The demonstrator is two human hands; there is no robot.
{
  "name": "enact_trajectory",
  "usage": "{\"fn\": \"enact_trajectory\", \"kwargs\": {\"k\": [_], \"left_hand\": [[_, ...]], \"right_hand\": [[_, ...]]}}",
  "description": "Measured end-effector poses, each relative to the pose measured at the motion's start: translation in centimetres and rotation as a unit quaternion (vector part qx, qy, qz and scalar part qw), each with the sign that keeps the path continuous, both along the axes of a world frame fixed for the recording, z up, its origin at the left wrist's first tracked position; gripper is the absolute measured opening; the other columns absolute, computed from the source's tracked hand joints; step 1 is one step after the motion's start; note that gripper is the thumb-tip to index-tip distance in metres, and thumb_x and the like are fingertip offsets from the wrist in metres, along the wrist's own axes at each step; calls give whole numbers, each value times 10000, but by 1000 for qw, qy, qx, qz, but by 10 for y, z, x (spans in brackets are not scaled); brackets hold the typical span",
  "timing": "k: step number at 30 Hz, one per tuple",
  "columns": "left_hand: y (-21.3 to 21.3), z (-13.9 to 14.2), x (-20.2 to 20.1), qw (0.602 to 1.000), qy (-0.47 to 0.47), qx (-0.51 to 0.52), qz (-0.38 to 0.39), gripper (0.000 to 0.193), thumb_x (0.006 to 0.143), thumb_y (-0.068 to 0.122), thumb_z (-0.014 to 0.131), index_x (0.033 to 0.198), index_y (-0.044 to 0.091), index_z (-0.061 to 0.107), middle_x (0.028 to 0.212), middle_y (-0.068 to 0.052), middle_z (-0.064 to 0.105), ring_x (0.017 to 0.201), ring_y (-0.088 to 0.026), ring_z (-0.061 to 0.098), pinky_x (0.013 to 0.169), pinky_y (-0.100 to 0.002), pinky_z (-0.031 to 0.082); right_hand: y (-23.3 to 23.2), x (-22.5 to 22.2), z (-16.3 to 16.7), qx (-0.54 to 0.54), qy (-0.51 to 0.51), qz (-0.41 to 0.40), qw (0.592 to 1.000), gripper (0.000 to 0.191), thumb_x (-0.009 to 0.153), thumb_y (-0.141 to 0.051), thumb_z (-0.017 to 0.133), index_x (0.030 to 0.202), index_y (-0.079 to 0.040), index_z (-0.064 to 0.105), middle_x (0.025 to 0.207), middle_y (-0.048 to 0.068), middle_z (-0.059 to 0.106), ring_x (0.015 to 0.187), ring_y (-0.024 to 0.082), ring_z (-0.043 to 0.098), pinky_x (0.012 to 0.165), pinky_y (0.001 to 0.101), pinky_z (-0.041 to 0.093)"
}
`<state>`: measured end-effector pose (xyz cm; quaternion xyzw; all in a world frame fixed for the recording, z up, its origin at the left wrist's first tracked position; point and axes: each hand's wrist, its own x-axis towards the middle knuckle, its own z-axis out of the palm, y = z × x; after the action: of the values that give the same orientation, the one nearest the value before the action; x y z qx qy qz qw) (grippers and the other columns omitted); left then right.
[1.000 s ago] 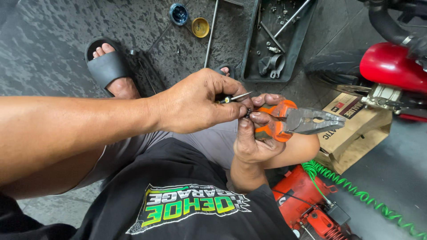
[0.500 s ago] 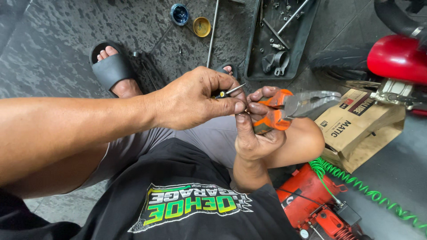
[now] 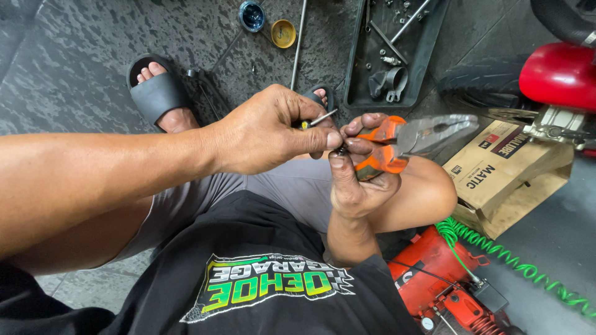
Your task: The person uses a ratchet to loosen and remove a bolt from a motorcycle engine component. They then use a screwdriver and pliers to remove a small clip from the component before reattaching it to the engine.
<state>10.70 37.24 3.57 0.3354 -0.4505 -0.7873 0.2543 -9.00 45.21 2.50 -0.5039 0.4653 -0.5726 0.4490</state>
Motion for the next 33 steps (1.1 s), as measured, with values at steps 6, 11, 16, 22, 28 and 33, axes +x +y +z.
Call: {"fn": "enact_trajectory", "kwargs": {"k": [6,11,16,22,28,33], "left_hand": [[-4,-39,3,990,-100,5,96,285,971,284,606,951,23,722,713,8,642,673,-40,557,599,-288,492],[-5,-133,7,932,-353,-12,77,293,940,231,550,1006,-21,685,843,-219,705,808,-332,710,757,-450,528],[4,-214,6,854,-515,-40,57,354,935,249,628,1024,-91,673,1069,-375,659,1027,-499,655,865,-511,545],[20,-245,-36,832,-523,47,180,379,855,271,714,1080,-32,672,1134,-307,669,1059,-475,646,898,-492,531],[11,-199,-74,855,-380,12,352,292,891,297,722,996,28,764,956,-187,754,922,-328,727,809,-419,546],[45,-99,-62,953,0,65,297,218,980,200,652,976,-1,735,843,-30,711,742,-67,628,684,-255,537]], "right_hand": [[-4,3,-5,-8,-19,0,1000,270,910,33,807,1139,-34,680,1344,116,528,1117,211,569,894,367,513],[-5,0,-11,0,-29,2,1000,259,912,31,812,1127,-31,681,1354,116,512,1119,213,565,925,386,532],[-5,-6,-14,-29,12,8,999,261,896,24,805,1116,-15,670,1341,150,534,1088,213,585,910,373,545],[1,-17,-19,-22,57,-2,998,258,905,26,803,1119,1,659,1354,156,530,1099,205,589,912,359,556],[2,-21,-23,-11,60,-8,998,269,914,49,791,1134,3,643,1385,161,528,1105,200,586,917,348,551],[-4,-26,-27,14,59,-17,998,263,911,52,794,1119,11,637,1397,162,532,1129,204,582,907,332,561]]}}
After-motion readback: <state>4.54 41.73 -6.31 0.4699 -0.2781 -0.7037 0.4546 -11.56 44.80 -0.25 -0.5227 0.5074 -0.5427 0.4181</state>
